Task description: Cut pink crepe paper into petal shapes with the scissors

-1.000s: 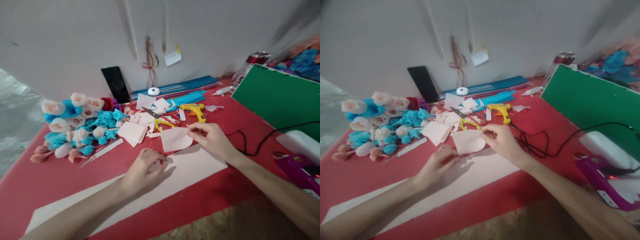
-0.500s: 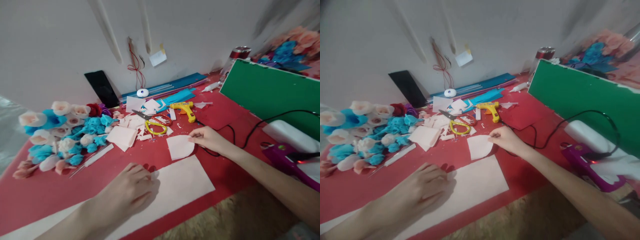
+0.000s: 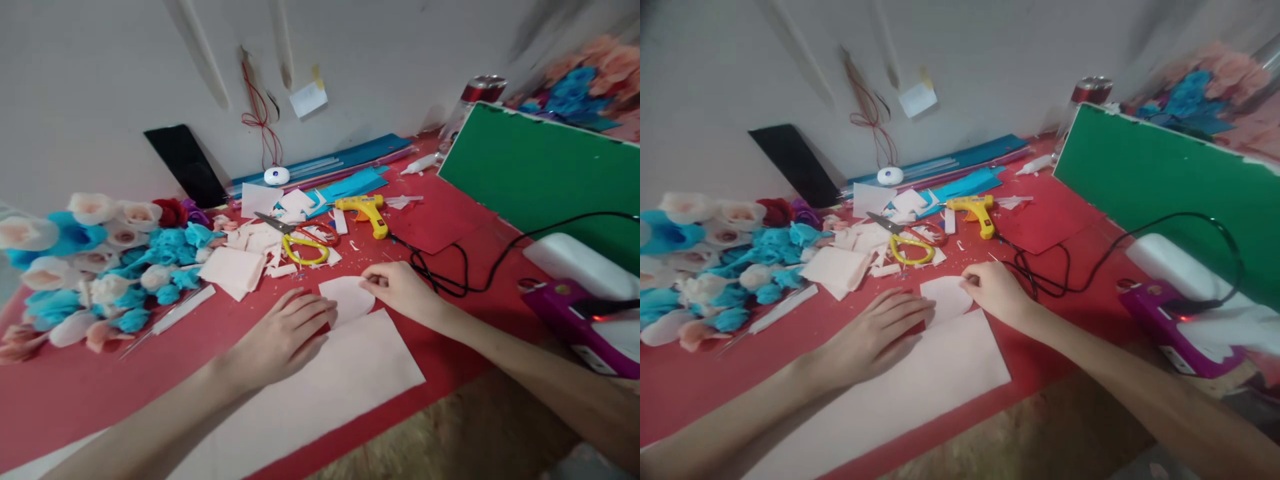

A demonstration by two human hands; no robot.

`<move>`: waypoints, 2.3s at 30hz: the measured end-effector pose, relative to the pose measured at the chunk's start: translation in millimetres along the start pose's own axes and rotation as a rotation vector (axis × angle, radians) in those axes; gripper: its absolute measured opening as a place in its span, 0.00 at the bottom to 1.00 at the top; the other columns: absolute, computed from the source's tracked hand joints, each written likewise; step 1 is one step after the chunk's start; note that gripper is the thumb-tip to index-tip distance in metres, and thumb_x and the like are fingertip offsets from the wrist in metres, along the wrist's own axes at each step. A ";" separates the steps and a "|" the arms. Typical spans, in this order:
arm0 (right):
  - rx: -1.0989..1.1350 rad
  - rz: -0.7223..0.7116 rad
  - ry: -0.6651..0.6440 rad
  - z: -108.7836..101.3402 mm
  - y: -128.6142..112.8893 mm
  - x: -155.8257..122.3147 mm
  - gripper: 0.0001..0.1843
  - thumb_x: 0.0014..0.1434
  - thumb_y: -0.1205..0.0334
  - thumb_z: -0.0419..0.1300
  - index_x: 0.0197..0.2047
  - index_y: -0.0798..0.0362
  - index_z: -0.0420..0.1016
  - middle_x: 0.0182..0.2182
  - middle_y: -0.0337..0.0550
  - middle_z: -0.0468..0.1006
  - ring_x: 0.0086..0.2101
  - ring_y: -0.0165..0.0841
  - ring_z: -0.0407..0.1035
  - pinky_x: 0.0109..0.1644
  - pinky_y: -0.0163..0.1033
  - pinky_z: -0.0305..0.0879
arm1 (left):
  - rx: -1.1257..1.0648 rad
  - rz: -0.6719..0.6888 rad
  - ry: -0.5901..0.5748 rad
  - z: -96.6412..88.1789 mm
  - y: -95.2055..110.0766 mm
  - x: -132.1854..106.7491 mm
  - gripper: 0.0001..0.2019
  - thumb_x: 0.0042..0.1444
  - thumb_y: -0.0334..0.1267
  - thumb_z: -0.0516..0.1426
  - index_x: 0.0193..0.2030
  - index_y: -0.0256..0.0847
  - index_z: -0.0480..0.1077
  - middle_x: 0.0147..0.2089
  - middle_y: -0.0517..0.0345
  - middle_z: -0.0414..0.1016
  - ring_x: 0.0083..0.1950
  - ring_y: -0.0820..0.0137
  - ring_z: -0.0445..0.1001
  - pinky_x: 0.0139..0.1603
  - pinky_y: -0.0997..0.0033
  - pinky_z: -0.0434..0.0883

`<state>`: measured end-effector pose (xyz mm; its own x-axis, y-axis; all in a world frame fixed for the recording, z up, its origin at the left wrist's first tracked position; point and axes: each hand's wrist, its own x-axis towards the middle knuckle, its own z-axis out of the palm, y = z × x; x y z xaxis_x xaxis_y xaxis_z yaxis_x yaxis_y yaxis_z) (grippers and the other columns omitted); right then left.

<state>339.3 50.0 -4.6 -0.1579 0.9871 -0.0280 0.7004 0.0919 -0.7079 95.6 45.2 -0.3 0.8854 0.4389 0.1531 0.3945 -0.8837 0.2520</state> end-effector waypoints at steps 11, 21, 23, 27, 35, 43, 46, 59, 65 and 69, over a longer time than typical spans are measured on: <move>-0.251 0.032 0.125 -20.2 3.3 -18.6 0.06 0.56 0.59 0.55 0.33 0.50 0.71 0.26 0.36 0.71 0.24 0.27 0.62 0.27 0.35 0.55 | -0.025 -0.011 -0.008 6.4 -5.0 -3.4 0.17 0.63 0.34 0.47 0.58 0.38 0.61 0.58 0.51 0.68 0.60 0.64 0.64 0.64 0.50 0.58; -0.269 0.093 0.034 -11.7 4.5 -61.2 0.07 0.51 0.57 0.62 0.28 0.51 0.70 0.23 0.35 0.69 0.22 0.27 0.62 0.26 0.34 0.57 | -0.033 -0.013 0.007 6.2 -4.5 -4.0 0.17 0.64 0.35 0.47 0.58 0.36 0.62 0.58 0.51 0.68 0.59 0.64 0.64 0.63 0.51 0.60; -0.268 0.101 0.028 -8.0 3.8 -61.2 0.08 0.49 0.58 0.63 0.29 0.51 0.70 0.24 0.34 0.70 0.22 0.27 0.62 0.26 0.34 0.57 | -0.034 -0.007 0.018 6.5 -4.6 -3.9 0.17 0.64 0.35 0.47 0.58 0.36 0.62 0.58 0.51 0.68 0.59 0.63 0.64 0.63 0.51 0.60; -0.253 0.101 0.010 -3.9 5.6 -59.4 0.07 0.49 0.60 0.64 0.28 0.51 0.68 0.23 0.34 0.70 0.23 0.27 0.63 0.26 0.33 0.57 | -0.035 0.010 0.037 7.0 -5.0 -4.1 0.16 0.64 0.33 0.46 0.57 0.35 0.62 0.57 0.50 0.69 0.59 0.63 0.64 0.62 0.52 0.60; -0.265 0.133 0.025 -2.2 1.9 -59.9 0.13 0.49 0.57 0.65 0.37 0.50 0.67 0.28 0.35 0.68 0.25 0.28 0.63 0.27 0.35 0.56 | -0.032 0.016 0.025 7.7 -6.2 -5.3 0.17 0.63 0.32 0.46 0.57 0.35 0.62 0.58 0.49 0.68 0.59 0.63 0.64 0.63 0.51 0.60; -0.209 0.083 -0.044 0.0 3.0 -60.5 0.08 0.53 0.59 0.62 0.31 0.49 0.65 0.25 0.32 0.65 0.23 0.25 0.62 0.26 0.33 0.56 | -0.033 0.005 0.033 7.1 -5.3 -4.7 0.16 0.64 0.33 0.46 0.57 0.35 0.62 0.58 0.50 0.68 0.59 0.64 0.64 0.63 0.52 0.60; -0.196 0.054 -0.042 -0.5 2.5 -59.9 0.05 0.56 0.60 0.58 0.31 0.49 0.65 0.27 0.34 0.67 0.24 0.26 0.64 0.27 0.33 0.58 | -0.036 0.004 0.023 6.4 -4.9 -4.4 0.16 0.64 0.33 0.46 0.57 0.35 0.63 0.58 0.50 0.68 0.59 0.64 0.64 0.63 0.52 0.60; -0.157 -0.042 0.002 -4.1 -3.4 -56.5 0.05 0.59 0.64 0.54 0.30 0.51 0.65 0.33 0.38 0.69 0.29 0.27 0.65 0.33 0.34 0.61 | -0.031 0.007 0.049 8.6 -5.4 -5.2 0.16 0.62 0.34 0.49 0.56 0.35 0.64 0.58 0.51 0.68 0.59 0.64 0.63 0.64 0.54 0.58; -0.059 -0.091 0.047 -4.3 -1.2 -56.5 0.07 0.61 0.63 0.52 0.31 0.50 0.66 0.32 0.39 0.73 0.33 0.30 0.69 0.36 0.34 0.64 | -0.030 0.002 0.056 9.0 -5.3 -5.7 0.15 0.62 0.34 0.50 0.55 0.35 0.64 0.58 0.51 0.68 0.59 0.64 0.63 0.65 0.55 0.57; -0.068 -0.106 0.085 -3.9 0.4 -57.6 0.08 0.61 0.63 0.52 0.31 0.50 0.69 0.33 0.40 0.75 0.34 0.31 0.70 0.38 0.35 0.65 | -0.027 0.007 0.047 9.2 -5.9 -5.9 0.16 0.62 0.34 0.49 0.56 0.36 0.63 0.58 0.51 0.68 0.59 0.64 0.63 0.64 0.54 0.58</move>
<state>351.4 -6.4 -0.5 -0.1760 0.9787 0.1062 0.7291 0.2020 -0.6540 90.4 46.4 -11.5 0.8753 0.4407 0.1990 0.3813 -0.8822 0.2762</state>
